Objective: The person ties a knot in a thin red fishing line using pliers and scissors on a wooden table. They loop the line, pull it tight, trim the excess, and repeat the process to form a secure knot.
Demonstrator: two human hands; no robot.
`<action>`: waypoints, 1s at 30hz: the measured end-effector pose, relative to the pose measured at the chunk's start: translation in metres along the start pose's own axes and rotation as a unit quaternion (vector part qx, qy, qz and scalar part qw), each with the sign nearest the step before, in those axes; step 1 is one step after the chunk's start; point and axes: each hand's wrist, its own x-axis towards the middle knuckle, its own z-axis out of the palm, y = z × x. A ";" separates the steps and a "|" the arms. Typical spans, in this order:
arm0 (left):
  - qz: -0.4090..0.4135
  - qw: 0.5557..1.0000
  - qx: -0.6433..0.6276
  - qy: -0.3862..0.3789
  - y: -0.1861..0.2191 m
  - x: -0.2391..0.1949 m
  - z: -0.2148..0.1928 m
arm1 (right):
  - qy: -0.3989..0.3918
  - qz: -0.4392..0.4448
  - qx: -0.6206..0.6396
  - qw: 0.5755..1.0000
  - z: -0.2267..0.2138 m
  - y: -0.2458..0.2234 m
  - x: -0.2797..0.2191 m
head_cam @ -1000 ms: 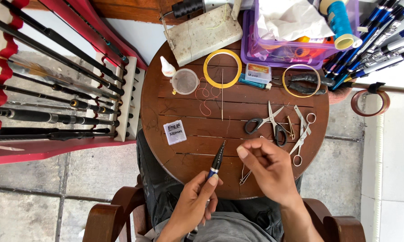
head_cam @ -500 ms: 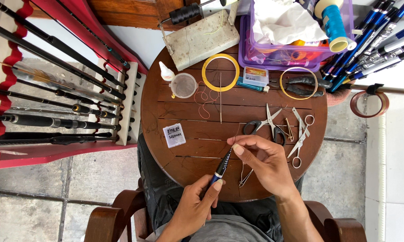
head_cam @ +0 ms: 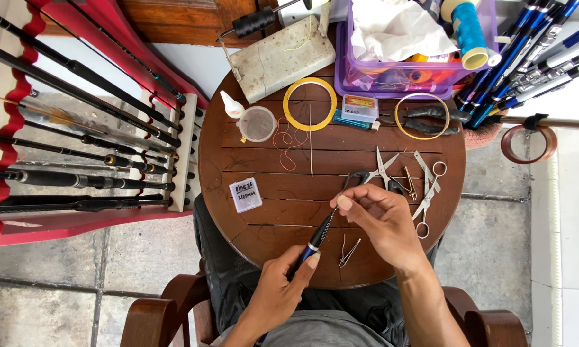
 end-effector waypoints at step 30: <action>0.013 0.994 0.097 -0.041 0.011 0.039 -0.021 | 0.018 -0.014 -0.041 0.999 -0.004 -0.033 0.043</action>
